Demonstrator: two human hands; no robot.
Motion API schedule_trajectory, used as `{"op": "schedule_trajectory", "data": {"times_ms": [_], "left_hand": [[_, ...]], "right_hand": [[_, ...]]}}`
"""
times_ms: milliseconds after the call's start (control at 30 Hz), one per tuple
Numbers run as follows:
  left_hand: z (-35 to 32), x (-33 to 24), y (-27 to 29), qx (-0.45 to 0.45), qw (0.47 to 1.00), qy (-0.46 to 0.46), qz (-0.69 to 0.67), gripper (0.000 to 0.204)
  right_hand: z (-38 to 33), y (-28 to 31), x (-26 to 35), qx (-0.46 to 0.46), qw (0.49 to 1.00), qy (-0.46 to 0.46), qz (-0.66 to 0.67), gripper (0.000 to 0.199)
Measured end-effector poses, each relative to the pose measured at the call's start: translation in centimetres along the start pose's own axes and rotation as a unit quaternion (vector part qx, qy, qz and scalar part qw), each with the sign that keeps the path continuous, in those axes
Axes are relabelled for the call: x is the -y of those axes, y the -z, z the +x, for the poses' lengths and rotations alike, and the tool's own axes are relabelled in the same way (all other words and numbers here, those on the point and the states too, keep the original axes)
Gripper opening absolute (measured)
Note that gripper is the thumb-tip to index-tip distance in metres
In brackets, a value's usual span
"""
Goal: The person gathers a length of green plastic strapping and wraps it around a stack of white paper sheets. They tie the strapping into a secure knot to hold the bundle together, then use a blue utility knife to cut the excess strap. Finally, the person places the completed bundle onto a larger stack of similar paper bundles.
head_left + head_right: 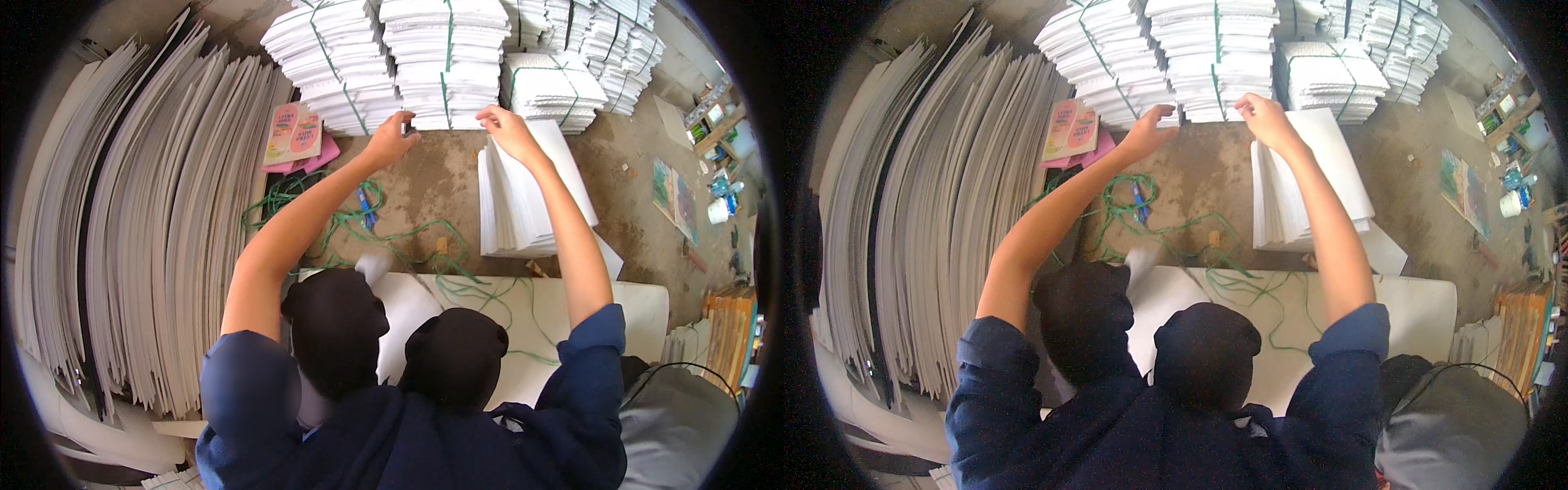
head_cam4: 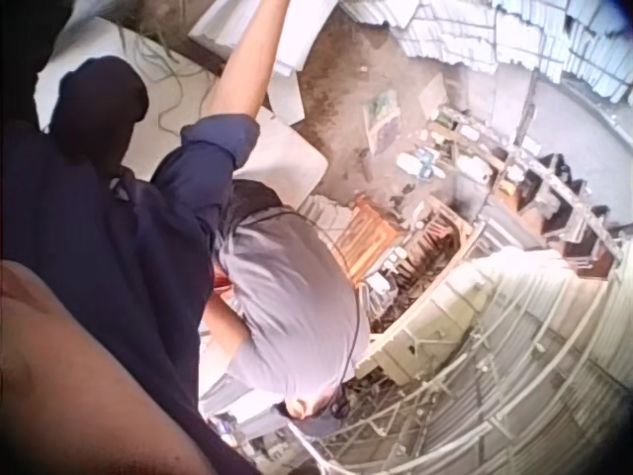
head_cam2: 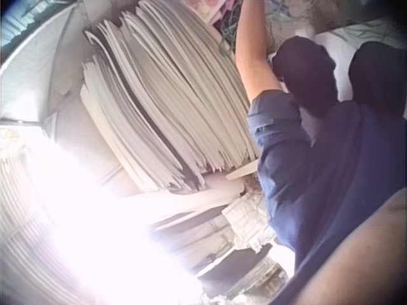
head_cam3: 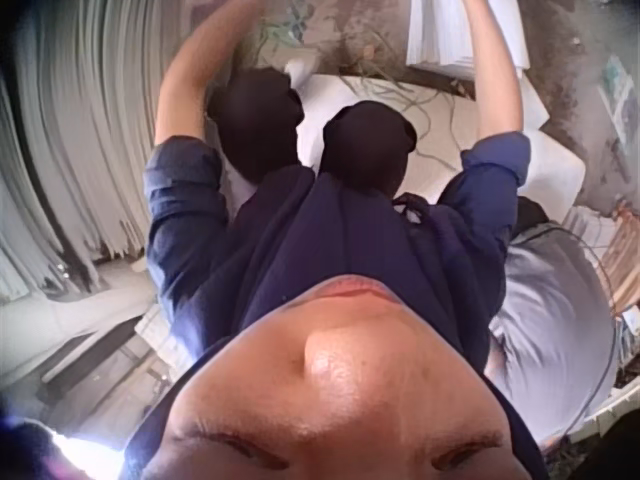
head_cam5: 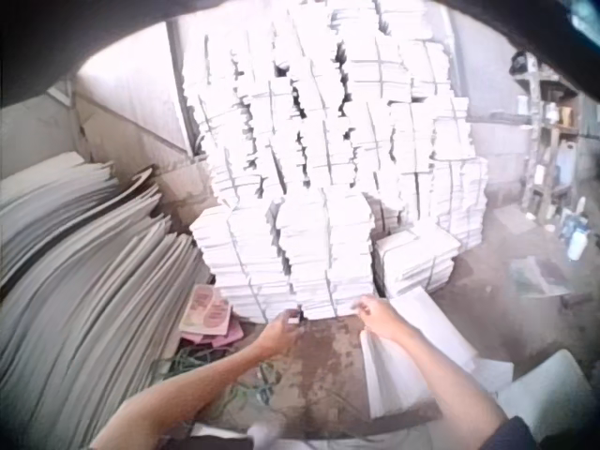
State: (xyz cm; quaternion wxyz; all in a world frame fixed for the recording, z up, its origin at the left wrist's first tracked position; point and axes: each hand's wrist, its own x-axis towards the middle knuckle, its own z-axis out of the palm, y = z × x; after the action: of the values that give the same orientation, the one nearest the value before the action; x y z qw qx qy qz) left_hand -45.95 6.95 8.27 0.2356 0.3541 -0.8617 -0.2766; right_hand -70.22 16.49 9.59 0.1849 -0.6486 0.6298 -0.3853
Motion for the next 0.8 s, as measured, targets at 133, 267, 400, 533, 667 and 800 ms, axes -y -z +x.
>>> {"op": "schedule_trajectory", "data": {"times_ms": [133,267,400,533,667,800], "left_hand": [[-2.7,4.0,-0.5,0.048,0.999,0.007,0.002,0.045],[-7.0,8.6,-3.4,0.091,0.995,-0.010,-0.027,0.037],[-12.1,13.7,-5.7,0.201,0.979,-0.007,-0.034,0.029],[-17.1,18.2,-8.6,0.210,0.977,-0.022,0.016,0.026],[-18.7,18.5,-11.4,0.152,0.975,-0.015,0.160,0.028],[-18.9,19.5,-12.1,0.153,0.960,-0.038,0.230,0.026]], "right_hand": [[-3.4,-4.0,0.7,0.068,0.995,-0.068,0.026,0.017],[-5.8,-10.3,-1.4,0.134,0.981,-0.138,0.024,0.018],[-8.0,-18.0,-4.0,0.192,0.964,-0.183,0.011,0.018],[-10.3,-22.9,-3.9,0.270,0.948,-0.164,-0.043,0.018],[-11.2,-23.7,-5.6,0.254,0.939,-0.233,-0.013,0.018],[-11.0,-24.4,-5.7,0.205,0.961,-0.168,-0.074,0.024]]}}
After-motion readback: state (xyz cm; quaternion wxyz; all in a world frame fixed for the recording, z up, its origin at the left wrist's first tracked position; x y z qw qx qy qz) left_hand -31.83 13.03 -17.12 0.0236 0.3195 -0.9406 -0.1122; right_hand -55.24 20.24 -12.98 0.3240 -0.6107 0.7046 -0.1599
